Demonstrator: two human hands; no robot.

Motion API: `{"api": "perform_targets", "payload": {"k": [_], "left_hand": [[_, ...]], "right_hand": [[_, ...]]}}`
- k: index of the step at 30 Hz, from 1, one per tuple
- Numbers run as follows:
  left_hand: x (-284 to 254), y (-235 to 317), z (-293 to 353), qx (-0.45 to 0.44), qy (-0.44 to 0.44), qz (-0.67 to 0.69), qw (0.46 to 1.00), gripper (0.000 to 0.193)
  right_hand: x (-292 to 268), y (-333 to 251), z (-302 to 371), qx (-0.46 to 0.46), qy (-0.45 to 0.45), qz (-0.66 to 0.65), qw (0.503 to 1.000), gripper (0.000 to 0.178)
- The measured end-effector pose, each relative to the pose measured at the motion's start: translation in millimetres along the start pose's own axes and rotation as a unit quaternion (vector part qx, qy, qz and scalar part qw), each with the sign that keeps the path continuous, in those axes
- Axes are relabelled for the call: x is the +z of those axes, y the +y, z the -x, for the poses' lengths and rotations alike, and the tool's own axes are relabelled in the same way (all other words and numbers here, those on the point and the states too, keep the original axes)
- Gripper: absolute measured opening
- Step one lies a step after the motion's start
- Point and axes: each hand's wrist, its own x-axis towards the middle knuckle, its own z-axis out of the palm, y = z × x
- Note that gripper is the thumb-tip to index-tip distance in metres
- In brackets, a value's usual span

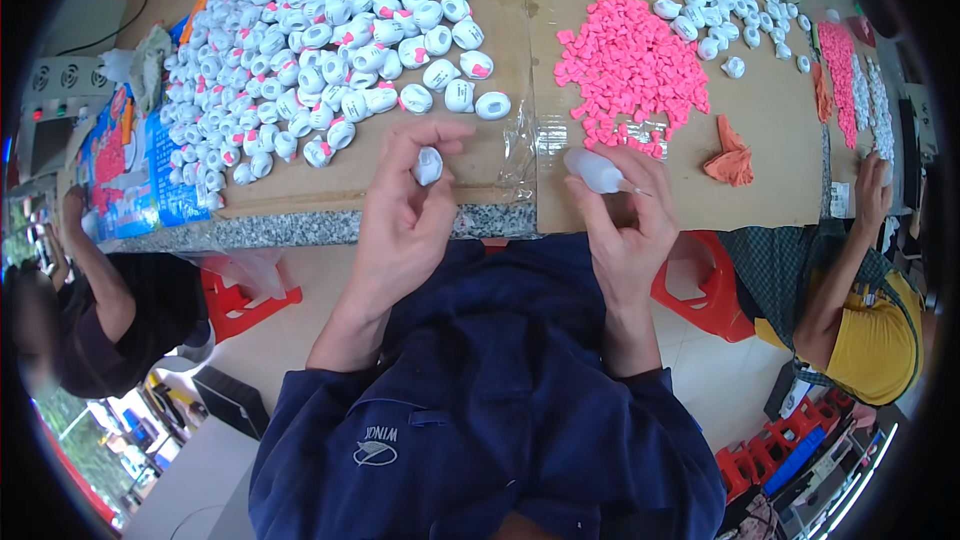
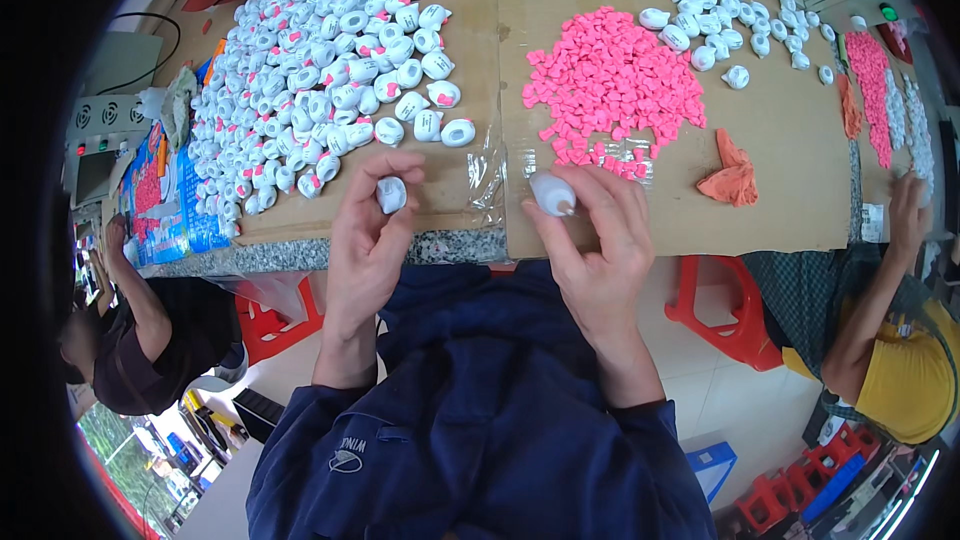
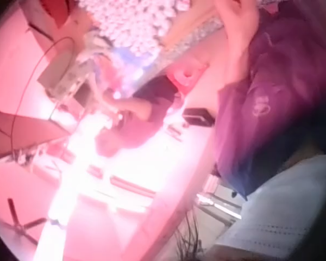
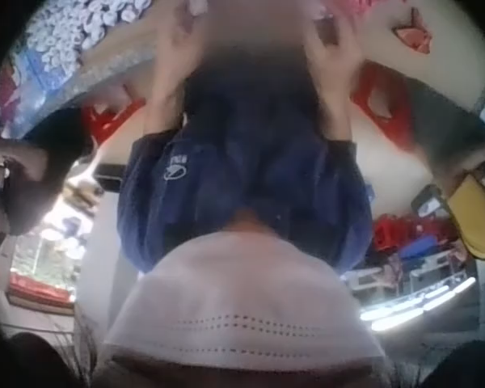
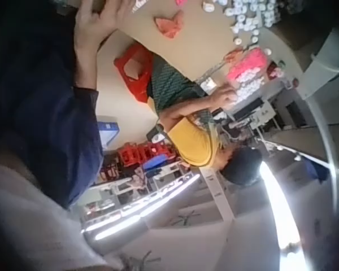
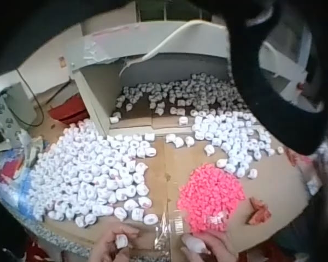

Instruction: Assembling small plastic toy components by gluing pink accessories onto white bases.

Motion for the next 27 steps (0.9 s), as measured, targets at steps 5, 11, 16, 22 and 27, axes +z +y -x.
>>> {"api": "perform_targets", "payload": {"k": [5,11,16,22,27], "left_hand": [[-1.2,3.7,11.5,-0.128,-0.069,0.317,0.937,0.038],[16.8,0.8,11.3,-0.121,-0.060,0.296,0.946,0.038],[17.3,-3.4,10.7,-0.131,-0.091,0.289,0.944,0.035],[18.4,-12.3,14.2,-0.127,-0.104,0.402,0.901,0.032],[23.6,-0.1,10.3,-0.177,-0.067,0.415,0.890,0.032]], "right_hand": [[-14.6,-10.8,9.2,0.066,-0.020,-0.230,0.971,0.031],[-35.9,-19.4,17.3,0.134,-0.013,-0.243,0.961,0.047],[-45.5,-7.4,23.6,0.094,-0.049,-0.220,0.970,0.049],[-38.3,-14.8,23.4,0.125,0.022,-0.265,0.956,0.052],[-42.1,-10.9,17.9,0.081,-0.002,-0.275,0.958,0.038]]}}
